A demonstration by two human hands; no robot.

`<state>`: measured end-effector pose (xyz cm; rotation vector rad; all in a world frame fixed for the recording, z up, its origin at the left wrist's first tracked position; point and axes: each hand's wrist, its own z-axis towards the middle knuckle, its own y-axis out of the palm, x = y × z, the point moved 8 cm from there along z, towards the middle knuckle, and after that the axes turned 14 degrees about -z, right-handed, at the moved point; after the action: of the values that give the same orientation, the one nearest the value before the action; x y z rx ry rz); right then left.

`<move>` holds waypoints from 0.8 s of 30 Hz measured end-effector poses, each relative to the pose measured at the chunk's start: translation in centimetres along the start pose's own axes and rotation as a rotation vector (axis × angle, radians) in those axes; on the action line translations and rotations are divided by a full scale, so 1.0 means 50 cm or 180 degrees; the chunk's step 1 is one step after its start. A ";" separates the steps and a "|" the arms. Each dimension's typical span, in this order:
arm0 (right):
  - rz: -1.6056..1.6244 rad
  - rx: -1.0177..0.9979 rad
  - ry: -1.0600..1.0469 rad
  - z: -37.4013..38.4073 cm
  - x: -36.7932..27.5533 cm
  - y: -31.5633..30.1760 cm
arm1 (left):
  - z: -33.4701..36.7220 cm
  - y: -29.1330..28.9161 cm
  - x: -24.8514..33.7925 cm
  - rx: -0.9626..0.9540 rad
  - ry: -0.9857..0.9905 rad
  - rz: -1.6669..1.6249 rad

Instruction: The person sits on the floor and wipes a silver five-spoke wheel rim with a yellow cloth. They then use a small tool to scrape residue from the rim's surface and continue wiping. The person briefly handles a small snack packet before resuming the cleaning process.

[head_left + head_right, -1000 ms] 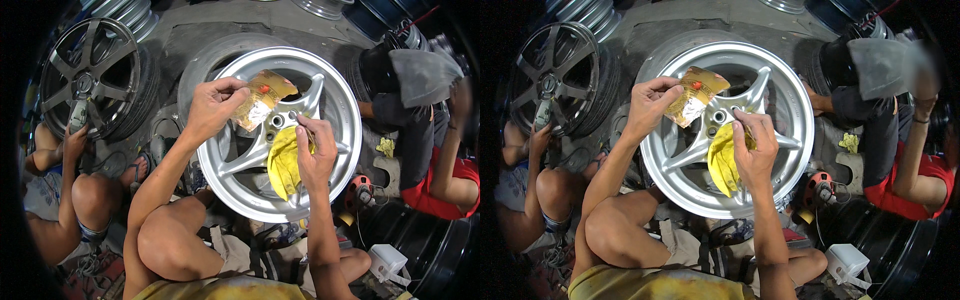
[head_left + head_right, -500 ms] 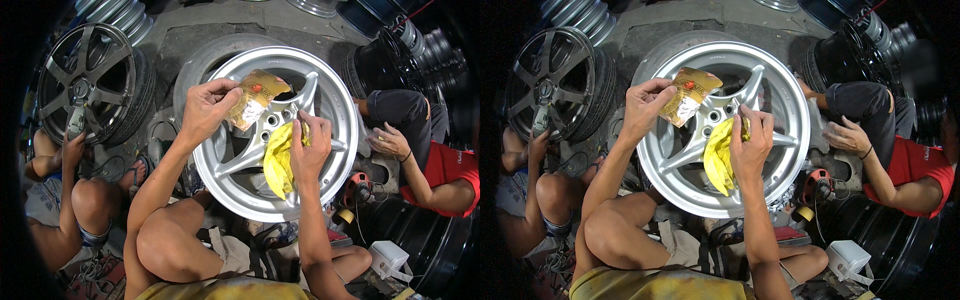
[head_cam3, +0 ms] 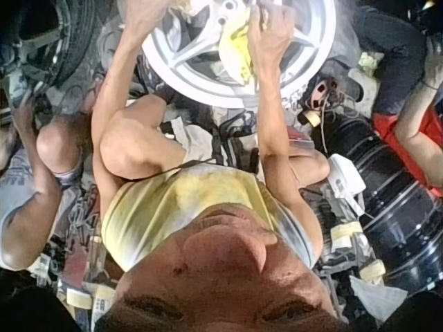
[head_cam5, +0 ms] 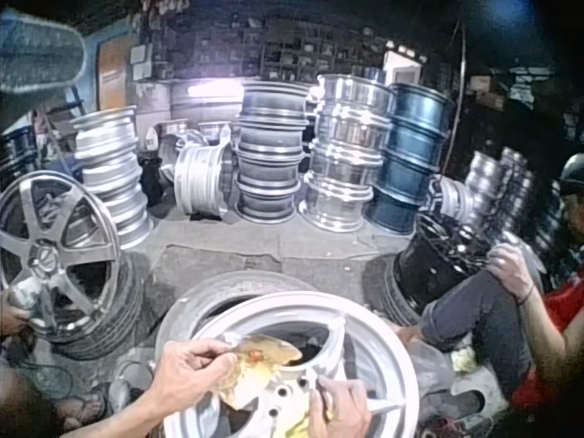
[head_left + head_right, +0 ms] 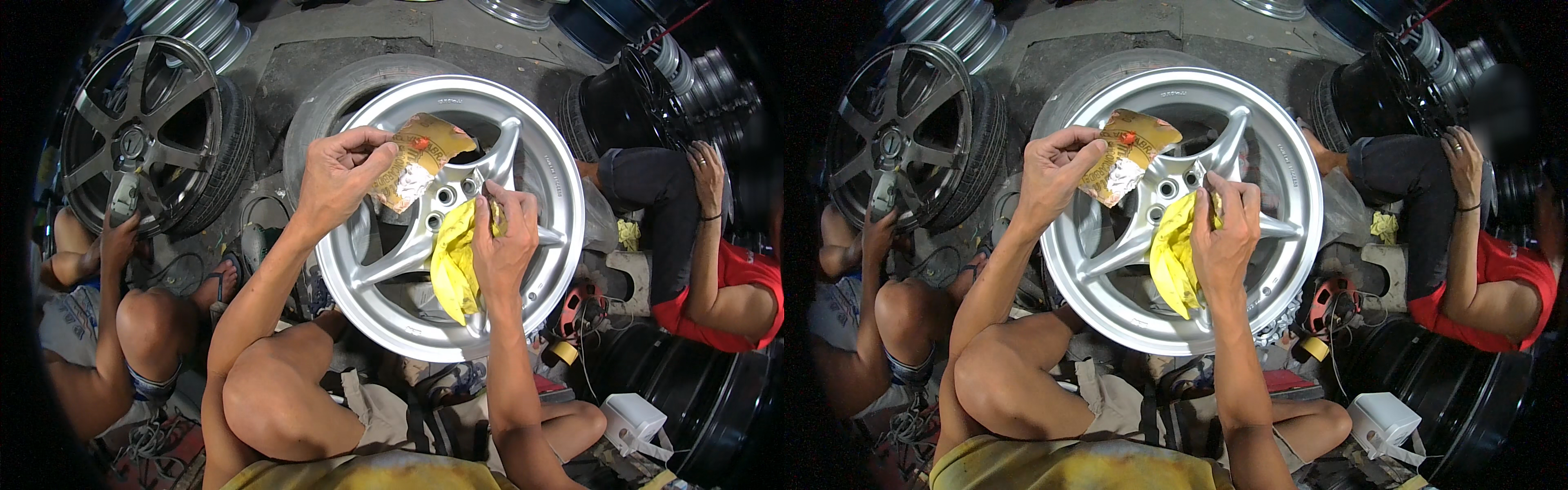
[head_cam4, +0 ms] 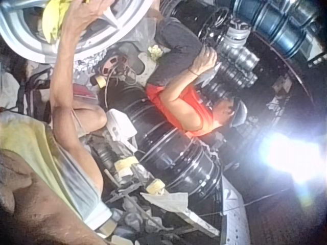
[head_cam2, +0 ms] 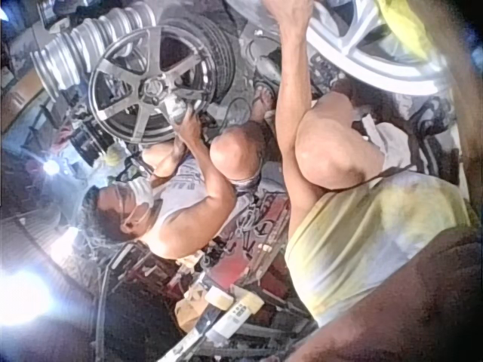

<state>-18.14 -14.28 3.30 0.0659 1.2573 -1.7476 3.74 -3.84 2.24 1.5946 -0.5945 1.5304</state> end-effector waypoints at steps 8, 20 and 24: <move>0.0032 0.0074 0.0086 0.001 0.004 0.004 | 0.000 0.000 0.000 -0.0036 0.0025 0.0077; 0.0013 -0.0074 0.0104 0.001 0.001 0.000 | -0.001 0.002 0.003 -0.0053 0.0046 0.0124; 0.0075 0.0016 0.0129 0.002 0.003 -0.001 | -0.001 0.002 0.002 -0.0051 0.0026 0.0134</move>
<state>-18.21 -14.45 3.34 0.1190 1.2767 -1.7369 3.67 -3.83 2.35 1.5722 -0.6378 1.5584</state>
